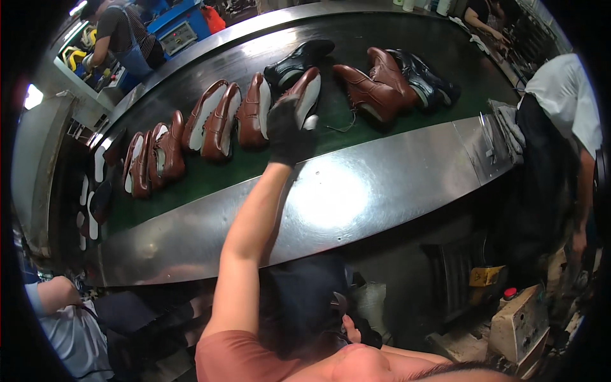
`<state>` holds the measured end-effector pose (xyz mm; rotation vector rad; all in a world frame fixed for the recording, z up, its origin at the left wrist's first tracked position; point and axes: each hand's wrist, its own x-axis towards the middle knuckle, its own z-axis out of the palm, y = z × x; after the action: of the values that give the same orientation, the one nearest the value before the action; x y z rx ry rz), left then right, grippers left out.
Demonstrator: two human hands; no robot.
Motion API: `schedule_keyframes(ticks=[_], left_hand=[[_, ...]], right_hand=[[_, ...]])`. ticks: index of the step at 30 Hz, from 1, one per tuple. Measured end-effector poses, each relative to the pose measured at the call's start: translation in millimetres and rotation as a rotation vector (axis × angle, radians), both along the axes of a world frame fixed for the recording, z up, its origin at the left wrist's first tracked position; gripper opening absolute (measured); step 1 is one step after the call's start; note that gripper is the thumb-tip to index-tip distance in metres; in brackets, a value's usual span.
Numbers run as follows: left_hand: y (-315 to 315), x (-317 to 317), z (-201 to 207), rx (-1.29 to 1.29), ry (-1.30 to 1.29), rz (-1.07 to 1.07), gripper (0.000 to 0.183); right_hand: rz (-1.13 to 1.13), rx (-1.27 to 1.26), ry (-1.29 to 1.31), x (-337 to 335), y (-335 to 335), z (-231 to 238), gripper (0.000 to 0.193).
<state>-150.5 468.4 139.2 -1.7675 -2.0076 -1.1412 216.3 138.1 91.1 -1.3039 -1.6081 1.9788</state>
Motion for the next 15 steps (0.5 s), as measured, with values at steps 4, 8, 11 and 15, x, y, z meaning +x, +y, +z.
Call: schedule_keyframes(ticks=[4, 8, 11, 15], left_hand=[[2.7, -26.5, -53.8, -0.087, -0.072, 0.312, 0.085], [14.2, -33.7, -7.4, -0.577, -0.346, 0.165, 0.083], [-10.2, -84.8, 15.0, -0.721, -0.335, -0.083, 0.069], [-156.0, -17.5, 40.3, -0.166, -0.856, -0.319, 0.047]], right_hand=[[-0.011, 0.001, 0.035, -8.7, -8.6, -6.8, 0.048], [-0.027, -0.035, -0.001, -15.1, -8.2, 5.9, 0.051], [0.015, -0.117, -0.037, -28.3, -6.8, 27.7, 0.055], [-0.127, -0.255, 0.047, -12.8, -21.1, -0.7, 0.052]])
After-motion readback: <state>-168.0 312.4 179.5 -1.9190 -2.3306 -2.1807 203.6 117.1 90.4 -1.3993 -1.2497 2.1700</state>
